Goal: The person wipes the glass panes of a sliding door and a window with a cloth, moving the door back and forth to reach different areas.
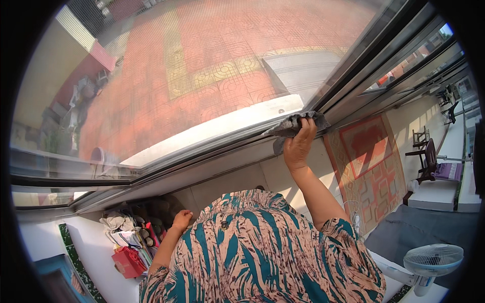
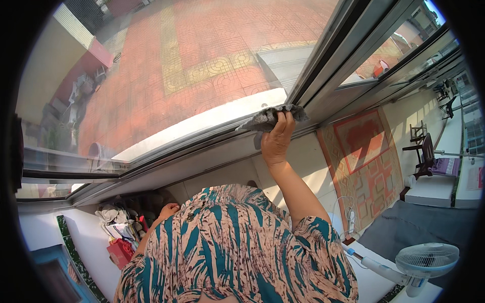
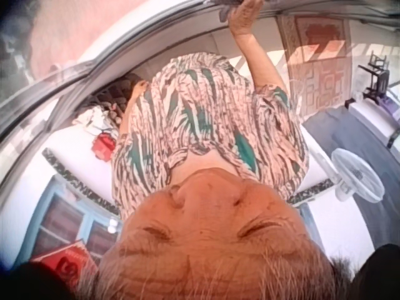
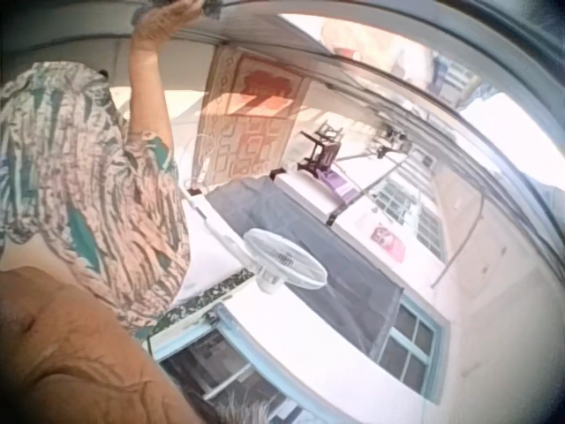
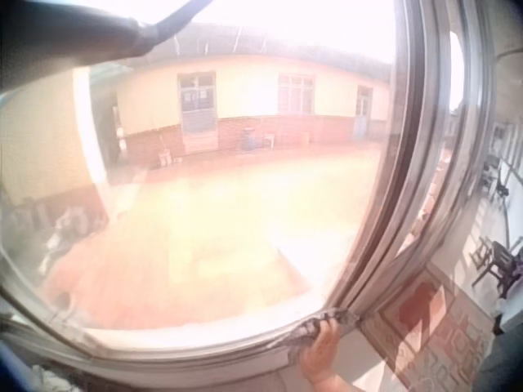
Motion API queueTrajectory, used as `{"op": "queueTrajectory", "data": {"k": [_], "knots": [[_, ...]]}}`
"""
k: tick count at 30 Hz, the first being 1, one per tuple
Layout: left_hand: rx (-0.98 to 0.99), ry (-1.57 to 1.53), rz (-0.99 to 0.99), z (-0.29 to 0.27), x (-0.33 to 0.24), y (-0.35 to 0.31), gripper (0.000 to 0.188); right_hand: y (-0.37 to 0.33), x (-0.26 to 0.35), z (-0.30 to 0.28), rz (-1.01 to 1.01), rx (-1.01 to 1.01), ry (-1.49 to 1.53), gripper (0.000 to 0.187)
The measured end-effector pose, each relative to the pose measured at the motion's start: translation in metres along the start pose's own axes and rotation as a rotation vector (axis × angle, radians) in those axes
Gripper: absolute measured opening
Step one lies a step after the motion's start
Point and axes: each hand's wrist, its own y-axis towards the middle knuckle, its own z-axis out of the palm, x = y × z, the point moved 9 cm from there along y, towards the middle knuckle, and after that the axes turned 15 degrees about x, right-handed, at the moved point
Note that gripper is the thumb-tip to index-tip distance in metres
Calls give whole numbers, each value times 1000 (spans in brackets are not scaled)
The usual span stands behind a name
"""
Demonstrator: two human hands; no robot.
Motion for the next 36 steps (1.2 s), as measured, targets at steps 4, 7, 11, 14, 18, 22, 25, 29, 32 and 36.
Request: {"op": "queueTrajectory", "data": {"k": [4,7,11,14,18,22,25,29,32,36], "knots": [[-14,-22,19,-2,5,-3,45,-9,4,9,78,138,-69,57],[-19,-63,24,2,2,-8,45,-15,29,16,14,198,-87,55],[-7,-70,32,4,-19,-19,46,-21,73,31,-128,281,-40,52],[-17,-34,58,-6,-11,-27,47,-32,116,50,-172,338,70,54],[-42,-91,167,-15,-49,-57,47,-47,172,76,-315,456,188,53],[267,-845,383,-1,-129,-96,52,-69,240,106,-504,812,582,46],[570,-1305,776,-1,-182,-128,49,-90,279,108,-619,957,686,43],[341,-1252,628,-14,-174,-134,45,-117,287,114,-770,1137,459,51],[216,-1232,652,-30,-164,-146,40,-120,282,108,-630,1310,642,52],[-52,-994,736,-61,-148,-152,39,-117,272,102,-542,1337,743,49]]}}
